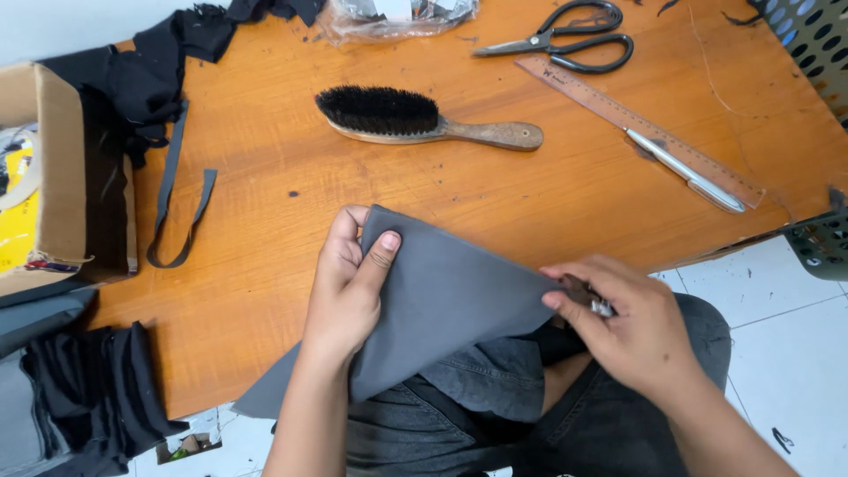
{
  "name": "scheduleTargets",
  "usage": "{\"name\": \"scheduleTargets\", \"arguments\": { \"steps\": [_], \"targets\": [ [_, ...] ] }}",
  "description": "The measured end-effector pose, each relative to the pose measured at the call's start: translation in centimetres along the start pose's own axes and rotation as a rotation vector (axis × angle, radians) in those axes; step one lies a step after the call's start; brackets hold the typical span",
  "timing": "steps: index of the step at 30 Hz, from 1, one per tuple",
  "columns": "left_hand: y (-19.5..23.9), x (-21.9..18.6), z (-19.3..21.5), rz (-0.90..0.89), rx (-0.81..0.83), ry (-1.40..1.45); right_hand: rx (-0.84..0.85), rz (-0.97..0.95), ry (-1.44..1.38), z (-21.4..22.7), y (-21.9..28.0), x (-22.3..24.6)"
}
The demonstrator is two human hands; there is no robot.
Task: Using thread snips to make small notches along the edge of a grey fabric piece on a workbench.
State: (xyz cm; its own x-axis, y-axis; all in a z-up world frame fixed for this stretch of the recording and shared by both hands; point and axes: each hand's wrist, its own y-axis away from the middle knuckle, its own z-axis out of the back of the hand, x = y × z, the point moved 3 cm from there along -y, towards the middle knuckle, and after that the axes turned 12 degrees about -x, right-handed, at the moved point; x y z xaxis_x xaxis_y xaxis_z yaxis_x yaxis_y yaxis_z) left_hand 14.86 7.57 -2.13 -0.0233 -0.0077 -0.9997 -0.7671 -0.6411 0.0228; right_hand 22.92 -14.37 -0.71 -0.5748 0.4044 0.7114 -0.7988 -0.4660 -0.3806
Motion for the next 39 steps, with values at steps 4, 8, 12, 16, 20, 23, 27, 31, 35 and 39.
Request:
{"name": "scheduleTargets", "arguments": {
  "steps": [4, 8, 12, 16, 20, 23, 27, 31, 35, 39],
  "targets": [
    [-0.3, 0.4, -0.2, 0.149, -0.190, 0.263, 0.018, 0.281, 0.039, 0.4, -5.2, 1.1],
    [-0.6, 1.8, 0.5, 0.181, -0.311, 0.268, 0.092, 0.292, -0.062, -1.8, -9.3, 1.6],
    [-0.5, 0.6, 1.7, 0.109, -0.431, 0.112, 0.277, 0.254, -0.145, -4.9, -10.6, -0.4],
    [-0.5, 1.9, 2.6, 0.098, -0.439, 0.019, 0.373, 0.275, -0.101, -6.5, -10.4, -1.5],
    [-0.7, 2.0, 2.3, 0.048, -0.380, -0.079, 0.350, 0.283, -0.149, -6.5, -10.4, -1.7],
    [-0.7, 1.9, 2.3, 0.071, -0.376, -0.096, 0.332, 0.314, -0.209, -6.3, -10.4, -1.1],
    [-0.6, 0.9, 2.3, 0.175, -0.381, -0.008, 0.340, 0.309, -0.212, -6.3, -10.5, -1.2],
    [-0.6, 1.7, 2.5, 0.230, -0.488, 0.142, 0.351, 0.295, -0.248, -6.2, -10.5, -1.5],
    [-1.0, 0.6, 2.3, 0.253, -0.425, 0.031, 0.349, 0.311, -0.262, -6.0, -10.5, -1.3],
    [-1.1, 1.4, 2.2, 0.312, -0.365, 0.113, 0.345, 0.323, -0.262, -6.0, -10.5, -1.3]
  ]
}}
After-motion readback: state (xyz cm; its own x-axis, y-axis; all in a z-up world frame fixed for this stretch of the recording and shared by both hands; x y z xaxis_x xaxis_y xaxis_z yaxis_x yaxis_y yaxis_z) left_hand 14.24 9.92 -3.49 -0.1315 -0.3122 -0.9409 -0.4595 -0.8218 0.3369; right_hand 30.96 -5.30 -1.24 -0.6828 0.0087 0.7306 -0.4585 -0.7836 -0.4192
